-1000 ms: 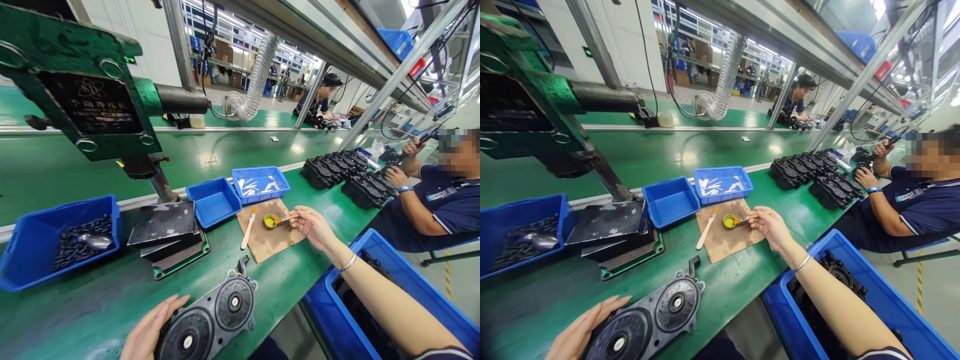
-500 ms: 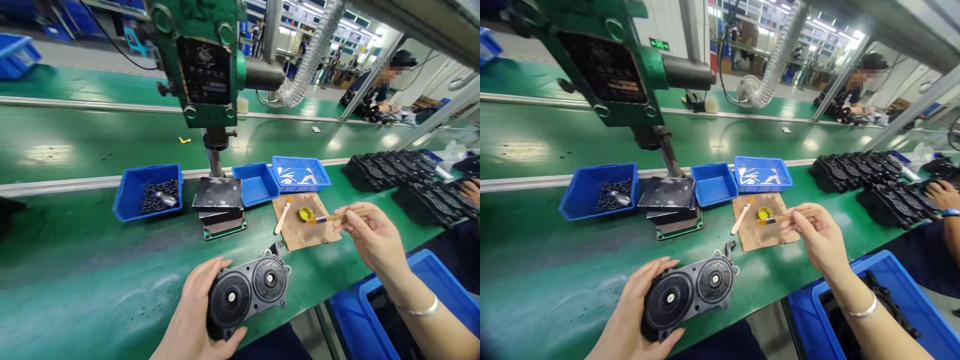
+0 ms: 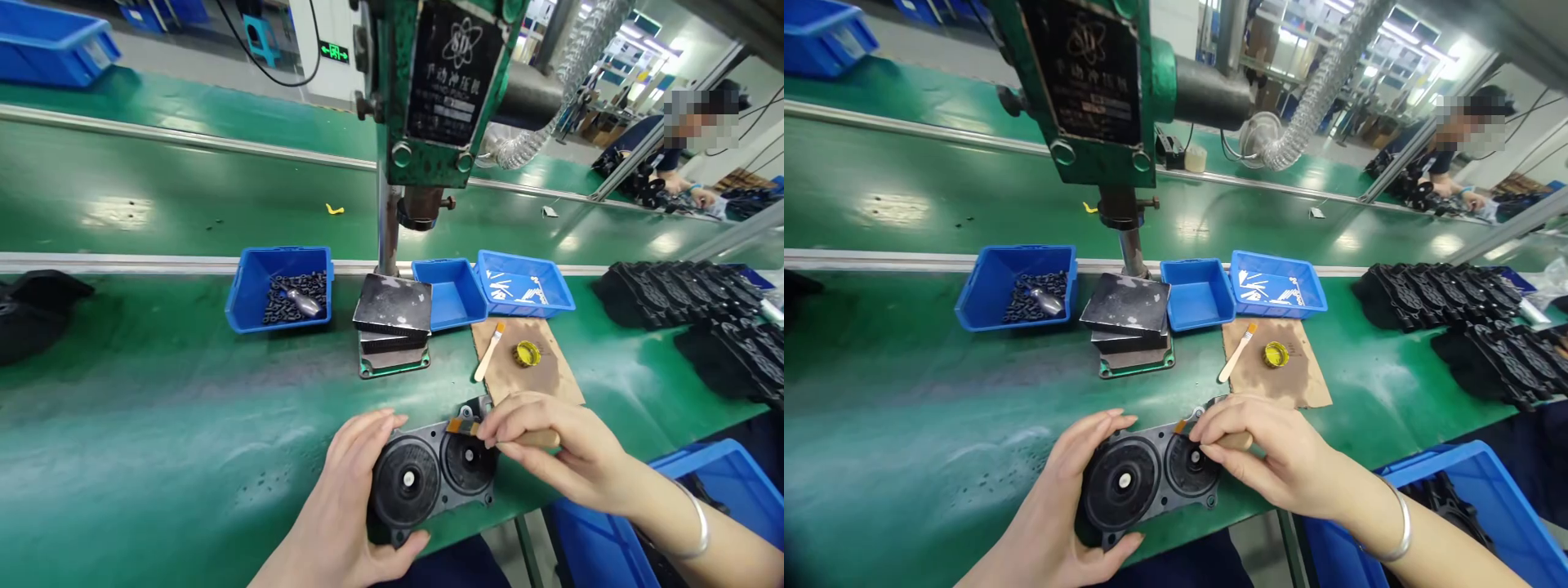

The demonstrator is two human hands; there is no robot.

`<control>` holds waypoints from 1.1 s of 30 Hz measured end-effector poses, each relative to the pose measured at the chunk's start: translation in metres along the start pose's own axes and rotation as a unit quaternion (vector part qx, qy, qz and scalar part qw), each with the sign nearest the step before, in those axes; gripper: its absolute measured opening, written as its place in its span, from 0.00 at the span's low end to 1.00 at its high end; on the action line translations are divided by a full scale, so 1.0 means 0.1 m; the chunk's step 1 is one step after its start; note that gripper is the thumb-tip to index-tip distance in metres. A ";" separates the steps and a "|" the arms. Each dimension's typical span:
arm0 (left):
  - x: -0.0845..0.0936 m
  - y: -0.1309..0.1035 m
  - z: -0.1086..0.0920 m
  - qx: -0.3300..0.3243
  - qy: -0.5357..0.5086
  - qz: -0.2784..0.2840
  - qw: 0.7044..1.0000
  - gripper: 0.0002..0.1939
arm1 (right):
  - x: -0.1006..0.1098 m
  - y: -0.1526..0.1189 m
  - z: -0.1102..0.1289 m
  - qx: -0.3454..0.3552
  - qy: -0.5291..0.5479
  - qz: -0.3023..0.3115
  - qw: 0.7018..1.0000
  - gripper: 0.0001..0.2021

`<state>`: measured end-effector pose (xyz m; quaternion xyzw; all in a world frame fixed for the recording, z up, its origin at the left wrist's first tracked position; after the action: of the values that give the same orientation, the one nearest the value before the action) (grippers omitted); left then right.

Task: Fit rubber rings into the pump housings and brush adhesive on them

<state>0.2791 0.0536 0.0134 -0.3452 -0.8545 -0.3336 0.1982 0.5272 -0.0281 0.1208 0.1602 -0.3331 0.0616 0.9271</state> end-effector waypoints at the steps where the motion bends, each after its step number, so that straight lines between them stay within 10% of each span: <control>1: 0.00 0.00 0.00 0.002 -0.003 -0.002 1.000 0.46 | -0.01 0.01 0.02 0.003 -0.010 0.007 1.000 0.13; 33: 0.00 0.01 0.00 -0.029 -0.009 -0.021 0.999 0.47 | -0.39 -0.13 0.58 0.187 -0.270 0.158 0.931 0.21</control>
<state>0.2796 0.0545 0.0138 -0.3362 -0.8532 -0.3592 0.1735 0.4652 -0.0602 0.1351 0.2865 -0.5745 0.2229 0.7336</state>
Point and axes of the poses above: each hand's wrist, its own y-axis towards the middle knuckle, its own x-axis out of the back of the hand, z = x × y, the point moved 2 cm from there along y, towards the middle knuckle, and after that the axes turned 3 degrees about -y, right-handed, at the moved point
